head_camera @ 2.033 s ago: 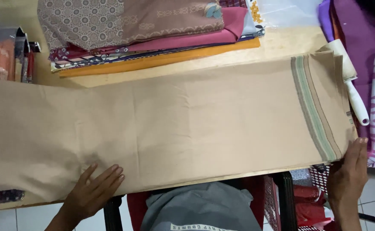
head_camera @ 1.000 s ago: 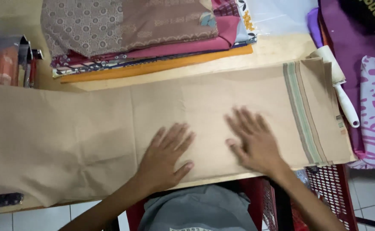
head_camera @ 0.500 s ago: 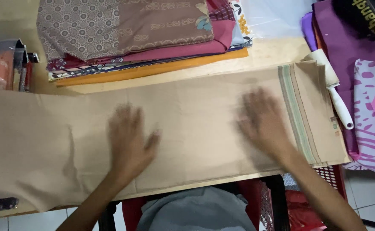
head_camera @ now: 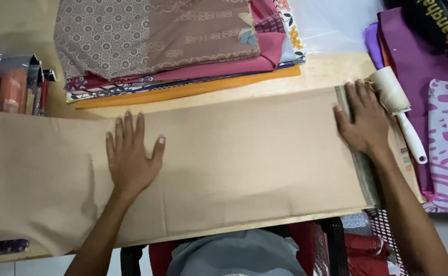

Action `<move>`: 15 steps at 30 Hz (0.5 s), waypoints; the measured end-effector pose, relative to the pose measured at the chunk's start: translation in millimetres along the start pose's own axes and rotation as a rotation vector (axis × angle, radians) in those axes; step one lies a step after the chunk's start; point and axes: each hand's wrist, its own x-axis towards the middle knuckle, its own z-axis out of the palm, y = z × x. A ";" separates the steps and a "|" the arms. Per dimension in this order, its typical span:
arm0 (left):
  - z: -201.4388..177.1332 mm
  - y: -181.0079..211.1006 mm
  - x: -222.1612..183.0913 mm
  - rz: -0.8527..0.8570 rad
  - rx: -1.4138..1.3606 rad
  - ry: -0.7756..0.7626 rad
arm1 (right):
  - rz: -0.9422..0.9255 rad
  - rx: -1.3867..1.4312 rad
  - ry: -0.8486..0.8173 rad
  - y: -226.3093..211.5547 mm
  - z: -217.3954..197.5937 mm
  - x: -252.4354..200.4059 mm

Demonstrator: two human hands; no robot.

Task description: Using a lint roller to remove debris from a piece of tan fabric laid out on a workbench.

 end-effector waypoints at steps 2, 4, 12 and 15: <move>0.1 -3.9 1.1 -0.024 -0.013 0.005 | 0.023 0.059 0.022 11.0 -2.1 -6.3; 0.0 -5.7 5.1 -0.065 -0.021 -0.016 | -0.332 0.049 0.487 21.4 -2.8 -12.9; 9.7 22.9 12.9 0.121 -0.064 -0.036 | 0.086 -0.495 0.501 105.8 14.4 -69.7; 12.5 57.9 23.9 0.288 -0.057 -0.079 | 0.181 -0.500 0.325 131.4 20.4 -63.6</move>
